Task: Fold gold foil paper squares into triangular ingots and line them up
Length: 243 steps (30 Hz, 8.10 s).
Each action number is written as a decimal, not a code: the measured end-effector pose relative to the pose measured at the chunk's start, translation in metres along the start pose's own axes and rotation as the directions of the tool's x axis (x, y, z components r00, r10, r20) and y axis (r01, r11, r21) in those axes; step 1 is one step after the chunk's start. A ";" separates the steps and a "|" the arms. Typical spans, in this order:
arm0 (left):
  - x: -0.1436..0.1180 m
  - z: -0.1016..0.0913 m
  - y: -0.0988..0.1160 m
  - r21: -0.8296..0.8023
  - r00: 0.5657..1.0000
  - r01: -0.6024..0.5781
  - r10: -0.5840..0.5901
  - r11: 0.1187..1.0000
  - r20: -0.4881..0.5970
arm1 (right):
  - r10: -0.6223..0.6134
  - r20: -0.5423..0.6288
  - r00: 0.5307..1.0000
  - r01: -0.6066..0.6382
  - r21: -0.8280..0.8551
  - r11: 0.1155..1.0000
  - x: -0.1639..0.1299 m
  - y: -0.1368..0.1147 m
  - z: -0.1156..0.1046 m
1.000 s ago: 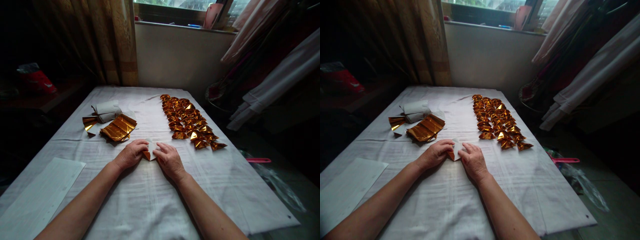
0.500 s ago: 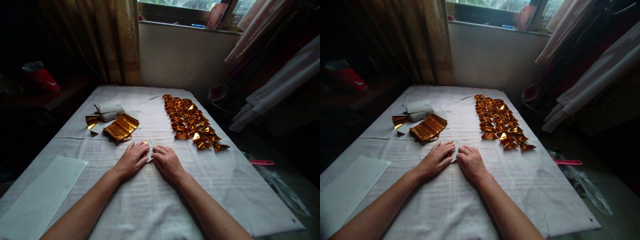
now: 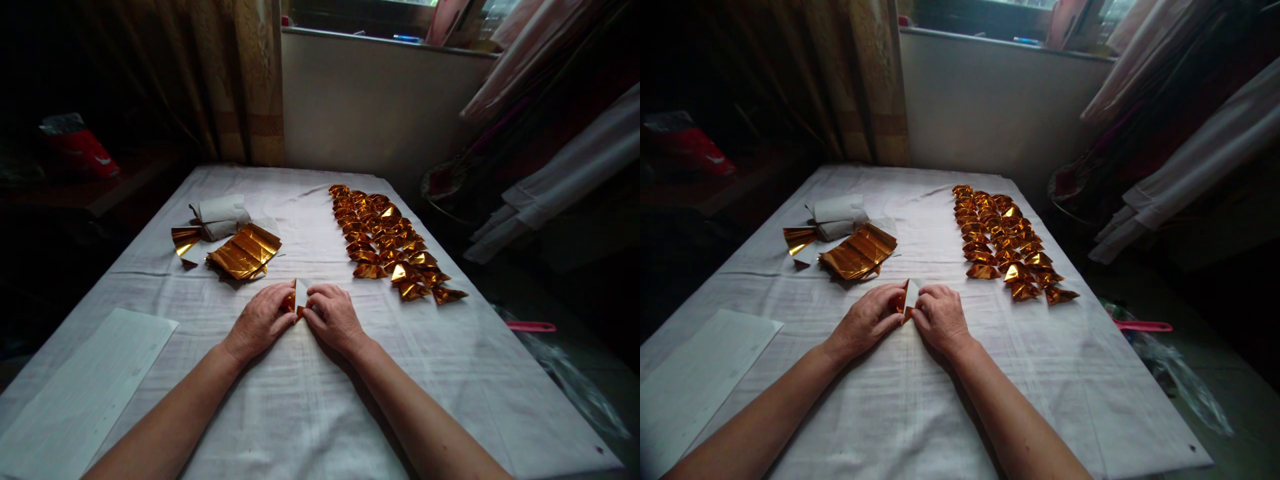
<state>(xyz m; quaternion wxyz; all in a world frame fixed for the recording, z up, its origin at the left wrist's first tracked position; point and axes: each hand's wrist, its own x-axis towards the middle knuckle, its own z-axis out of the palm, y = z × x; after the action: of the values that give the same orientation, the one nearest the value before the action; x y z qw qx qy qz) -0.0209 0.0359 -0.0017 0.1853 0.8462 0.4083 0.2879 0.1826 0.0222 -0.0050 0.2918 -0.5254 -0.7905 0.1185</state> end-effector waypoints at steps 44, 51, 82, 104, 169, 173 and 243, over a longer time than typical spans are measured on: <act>-0.003 -0.010 -0.011 0.103 0.985 -0.089 0.072 0.991 0.159 | 0.193 -0.185 0.964 -0.175 0.110 0.978 0.007 0.017 0.011; 0.002 -0.016 -0.013 0.150 0.975 -0.124 0.092 0.981 0.204 | 0.177 -0.104 0.979 -0.163 0.127 0.978 0.006 0.017 0.008; 0.002 -0.012 -0.010 0.171 0.970 -0.160 0.123 0.972 0.207 | 0.084 -0.059 0.995 -0.066 0.258 0.964 -0.004 0.011 0.003; 0.004 -0.011 -0.005 0.280 0.963 -0.210 0.149 0.937 0.224 | -0.003 -0.046 0.999 0.009 0.128 0.992 -0.003 0.015 0.008; -0.007 -0.026 -0.008 0.361 0.984 -0.178 0.164 0.915 0.070 | -0.279 0.161 0.947 0.280 0.019 0.960 0.024 0.023 -0.006; -0.007 -0.025 -0.009 0.396 0.981 -0.190 0.187 0.898 0.047 | -0.312 0.141 0.940 0.307 0.059 0.950 0.024 0.021 -0.007; -0.017 -0.008 -0.003 0.417 0.999 0.003 0.014 0.909 -0.038 | 0.076 0.339 0.938 0.032 -0.301 0.953 0.026 -0.014 0.017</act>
<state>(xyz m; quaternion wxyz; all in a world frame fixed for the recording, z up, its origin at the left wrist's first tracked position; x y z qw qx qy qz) -0.0364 0.0244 -0.0027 -0.0086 0.8614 0.4616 0.2118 0.1541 0.0421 -0.0030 0.0630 -0.5434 -0.8322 0.0905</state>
